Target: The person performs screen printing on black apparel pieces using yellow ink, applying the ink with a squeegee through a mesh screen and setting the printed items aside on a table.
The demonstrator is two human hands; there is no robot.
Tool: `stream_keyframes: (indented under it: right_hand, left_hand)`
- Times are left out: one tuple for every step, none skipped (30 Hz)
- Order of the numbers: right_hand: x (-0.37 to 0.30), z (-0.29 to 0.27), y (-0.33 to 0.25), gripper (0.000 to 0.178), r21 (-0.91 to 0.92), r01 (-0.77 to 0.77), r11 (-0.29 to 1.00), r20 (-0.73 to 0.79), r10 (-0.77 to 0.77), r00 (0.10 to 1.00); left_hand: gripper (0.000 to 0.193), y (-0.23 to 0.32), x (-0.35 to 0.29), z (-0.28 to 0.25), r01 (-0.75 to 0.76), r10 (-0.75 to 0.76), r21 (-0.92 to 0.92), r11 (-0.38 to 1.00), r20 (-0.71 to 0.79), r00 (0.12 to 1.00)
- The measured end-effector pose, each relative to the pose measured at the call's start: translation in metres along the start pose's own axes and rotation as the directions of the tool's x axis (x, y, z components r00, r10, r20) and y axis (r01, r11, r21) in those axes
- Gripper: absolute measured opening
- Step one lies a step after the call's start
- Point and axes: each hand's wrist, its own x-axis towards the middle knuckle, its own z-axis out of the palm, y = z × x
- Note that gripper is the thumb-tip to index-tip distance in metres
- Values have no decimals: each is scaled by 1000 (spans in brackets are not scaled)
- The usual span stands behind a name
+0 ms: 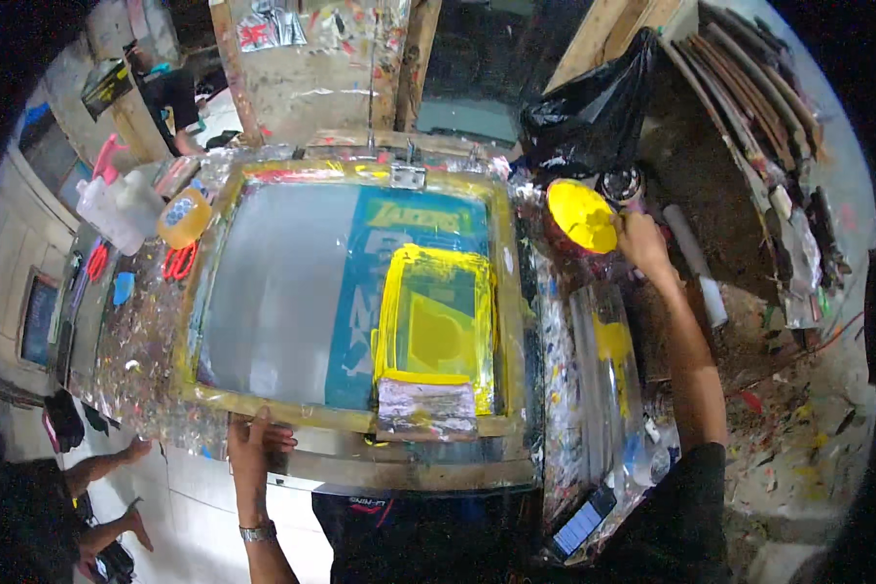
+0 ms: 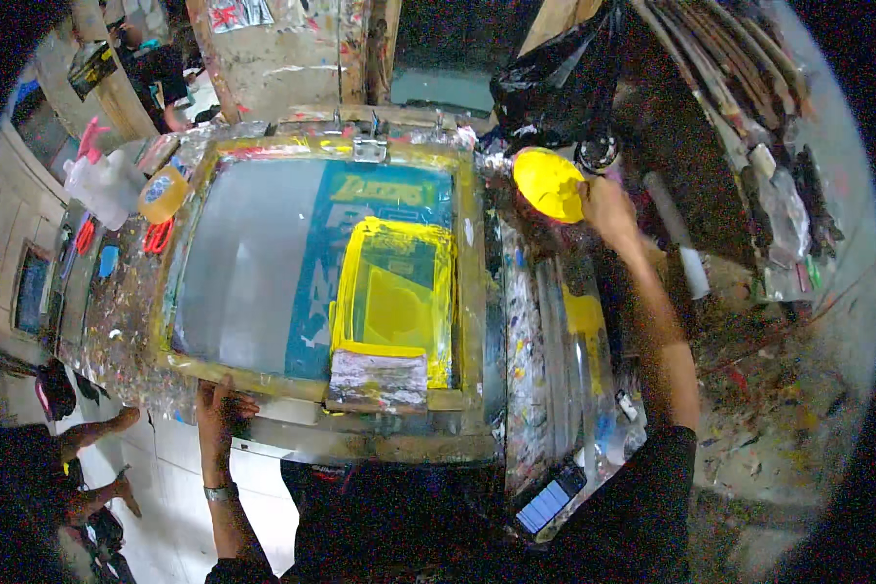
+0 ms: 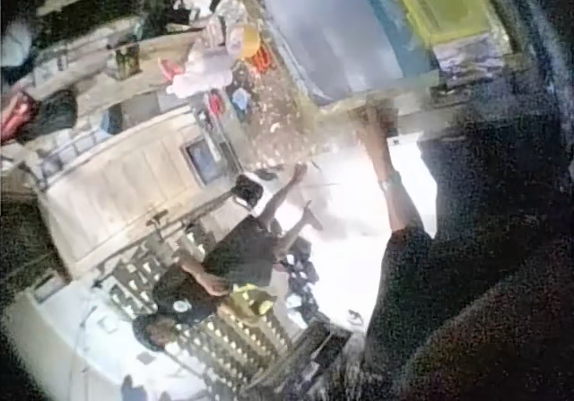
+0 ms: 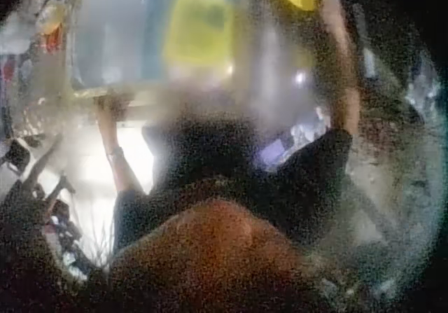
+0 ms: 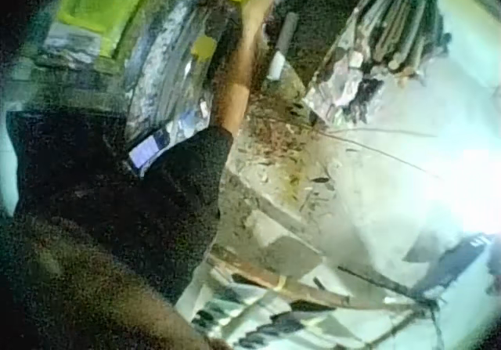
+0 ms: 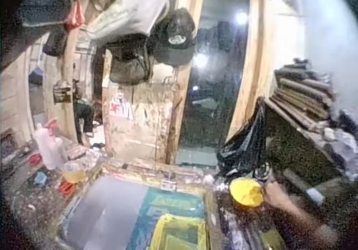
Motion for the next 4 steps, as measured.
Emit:
stream_keyframes:
  right_hand:
    - [-4, -11, -3, 35, -16, -2, 1000, -34, 2, 999]
    - [-9, -19, -3, 34, -33, -10, 999, -68, 8, 998]
    - [-14, -20, 1, 31, -111, -34, 993, -29, 31, 999]
    - [-16, -32, -1, 31, -96, -54, 994, -65, 47, 997]
  left_hand:
    - [44, 1, 2, -1, -13, 13, -3, 1000, 16, 1000]
    - [43, 5, -3, 7, -68, 69, -30, 997, 15, 998]
    - [43, -2, 0, 7, -77, 78, -41, 996, 27, 997]
    - [45, -15, 12, -2, -106, 108, -50, 993, 33, 994]
